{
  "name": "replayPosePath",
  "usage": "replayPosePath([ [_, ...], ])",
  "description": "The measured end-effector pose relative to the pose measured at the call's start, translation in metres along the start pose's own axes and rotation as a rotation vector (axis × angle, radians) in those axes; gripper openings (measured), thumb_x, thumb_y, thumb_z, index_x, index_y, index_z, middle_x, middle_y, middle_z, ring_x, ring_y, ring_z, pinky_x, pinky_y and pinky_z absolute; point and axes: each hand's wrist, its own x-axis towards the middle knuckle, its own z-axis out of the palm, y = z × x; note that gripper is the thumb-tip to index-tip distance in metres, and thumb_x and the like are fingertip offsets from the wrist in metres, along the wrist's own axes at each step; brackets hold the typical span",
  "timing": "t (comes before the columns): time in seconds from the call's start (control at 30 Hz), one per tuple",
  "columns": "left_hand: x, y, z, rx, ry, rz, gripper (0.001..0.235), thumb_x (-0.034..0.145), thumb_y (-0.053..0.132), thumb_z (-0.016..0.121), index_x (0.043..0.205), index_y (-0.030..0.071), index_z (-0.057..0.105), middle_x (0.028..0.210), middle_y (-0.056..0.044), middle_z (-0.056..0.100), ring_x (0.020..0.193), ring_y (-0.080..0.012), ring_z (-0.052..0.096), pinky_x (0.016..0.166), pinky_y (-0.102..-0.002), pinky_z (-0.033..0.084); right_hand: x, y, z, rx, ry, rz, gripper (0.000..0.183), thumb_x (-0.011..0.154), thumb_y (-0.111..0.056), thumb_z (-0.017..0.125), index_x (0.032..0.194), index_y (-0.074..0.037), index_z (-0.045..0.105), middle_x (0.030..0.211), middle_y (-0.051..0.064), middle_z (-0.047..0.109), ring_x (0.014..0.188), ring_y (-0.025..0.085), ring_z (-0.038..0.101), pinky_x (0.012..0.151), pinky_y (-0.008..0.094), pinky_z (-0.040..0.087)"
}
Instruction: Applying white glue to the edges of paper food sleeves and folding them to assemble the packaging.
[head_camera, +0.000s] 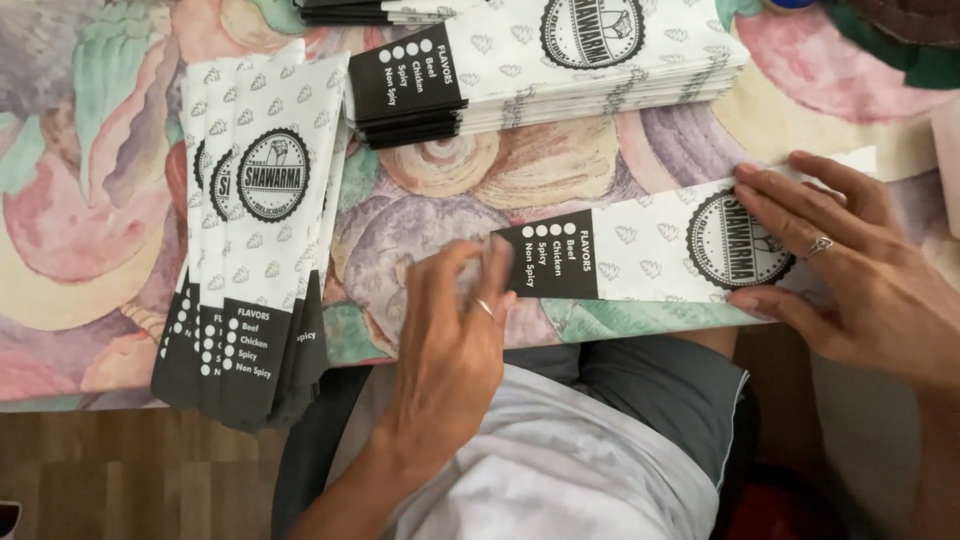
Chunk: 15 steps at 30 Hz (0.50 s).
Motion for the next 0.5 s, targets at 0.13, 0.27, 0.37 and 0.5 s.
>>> replayPosePath([
  [0.13,0.018,0.002,-0.015,-0.179,-0.015,0.233,0.035,0.091,-0.018,0.071,0.126,-0.015,0.064,0.125,-0.030,0.066,0.115,-0.0426,0.062,0.098,-0.049,0.058,-0.004,0.003,0.003,0.014,0.009,0.013,0.088,0.083,-0.038,0.070,0.157,0.002,0.043,0.162,0.021,0.048,0.152,0.051,0.043,0.128,0.059,0.035],
  [0.27,0.021,0.001,-0.014,-0.207,0.011,0.285,0.015,0.097,-0.015,0.059,0.109,-0.018,0.069,0.115,-0.031,0.069,0.108,-0.0447,0.065,0.091,-0.051,0.054,-0.005,0.003,0.003,0.008,-0.003,0.037,0.090,0.081,-0.038,0.072,0.156,0.003,0.045,0.162,0.021,0.049,0.152,0.050,0.042,0.127,0.060,0.036],
  [0.37,0.020,0.001,-0.011,-0.198,0.023,0.287,0.013,0.097,-0.014,0.062,0.107,-0.017,0.069,0.114,-0.030,0.070,0.107,-0.0442,0.065,0.090,-0.051,0.054,-0.002,0.001,-0.001,0.010,-0.023,0.049,0.091,0.080,-0.037,0.072,0.156,0.002,0.045,0.162,0.021,0.049,0.152,0.050,0.042,0.126,0.060,0.037],
  [0.5,0.021,0.003,-0.009,-0.193,0.063,0.278,0.010,0.092,-0.015,0.073,0.102,-0.017,0.071,0.109,-0.029,0.072,0.104,-0.0431,0.067,0.088,-0.050,0.056,0.000,0.002,-0.003,0.025,-0.034,0.050,0.092,0.078,-0.038,0.073,0.154,0.005,0.047,0.159,0.023,0.051,0.152,0.050,0.042,0.126,0.058,0.037],
])
